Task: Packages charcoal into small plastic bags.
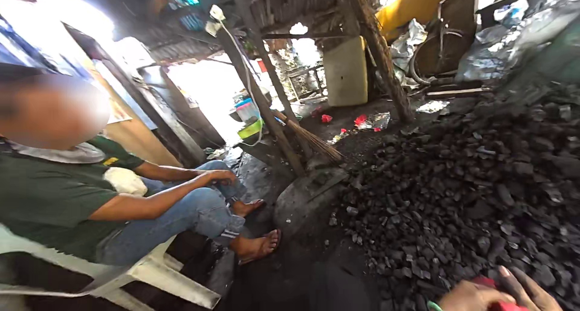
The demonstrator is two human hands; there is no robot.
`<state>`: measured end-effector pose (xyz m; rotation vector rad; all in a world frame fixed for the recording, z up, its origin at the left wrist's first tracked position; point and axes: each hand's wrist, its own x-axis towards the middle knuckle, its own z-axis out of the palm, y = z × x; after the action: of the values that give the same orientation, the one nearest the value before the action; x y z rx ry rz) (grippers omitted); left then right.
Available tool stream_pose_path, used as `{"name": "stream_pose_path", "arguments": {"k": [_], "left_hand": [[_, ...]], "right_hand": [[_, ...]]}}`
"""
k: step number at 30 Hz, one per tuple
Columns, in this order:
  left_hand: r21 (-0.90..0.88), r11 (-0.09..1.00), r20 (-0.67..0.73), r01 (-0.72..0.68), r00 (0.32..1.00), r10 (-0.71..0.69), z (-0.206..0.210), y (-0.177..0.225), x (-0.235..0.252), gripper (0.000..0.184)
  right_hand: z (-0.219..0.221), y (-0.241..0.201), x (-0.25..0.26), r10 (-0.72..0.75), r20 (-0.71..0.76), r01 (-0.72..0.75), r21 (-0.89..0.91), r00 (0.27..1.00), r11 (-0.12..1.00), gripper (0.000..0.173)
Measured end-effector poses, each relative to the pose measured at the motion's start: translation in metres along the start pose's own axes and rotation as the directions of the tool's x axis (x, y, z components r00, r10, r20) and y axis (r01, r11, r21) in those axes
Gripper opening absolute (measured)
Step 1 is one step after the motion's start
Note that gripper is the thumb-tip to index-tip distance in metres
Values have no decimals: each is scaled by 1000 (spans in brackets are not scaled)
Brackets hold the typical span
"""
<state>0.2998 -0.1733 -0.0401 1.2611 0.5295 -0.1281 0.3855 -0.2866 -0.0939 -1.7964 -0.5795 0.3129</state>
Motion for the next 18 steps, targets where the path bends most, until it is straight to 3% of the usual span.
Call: {"name": "stream_pose_path", "arguments": {"k": [3,6,8,9,12,13,15,18], "left_hand": [[-430,899,-57,85,991,-121,7,4,-5,21],[-528,849,-81,13,995,-66,1,7,-9,33],[-405,913,-82,-44,997,12,-4,7,-8,43],[-318,946,-78,-63,996,40,-5,8,-10,46],[-24,988,-41,-151,988,150,-6,10,-17,49],[101,980,-34,-168,984,173,-7,11,-19,49],[470,864,-28,-180,976,218,-8,18,-26,49],[854,489,36,-177,958,284,-5,23,-34,54]], "right_hand": [[4,-3,-14,-161,-130,175,103,978,979,53],[6,8,-18,-362,-139,378,110,922,919,77],[4,4,-25,-408,-145,406,-41,902,913,98],[4,1,-27,-382,-167,375,-74,909,924,93],[7,-3,-19,-290,-240,296,-8,926,955,46],[8,-1,-14,-303,-228,305,-27,925,952,38],[9,2,-5,-418,-183,388,-179,890,904,40],[6,6,6,-636,-33,557,-450,771,698,34]]}}
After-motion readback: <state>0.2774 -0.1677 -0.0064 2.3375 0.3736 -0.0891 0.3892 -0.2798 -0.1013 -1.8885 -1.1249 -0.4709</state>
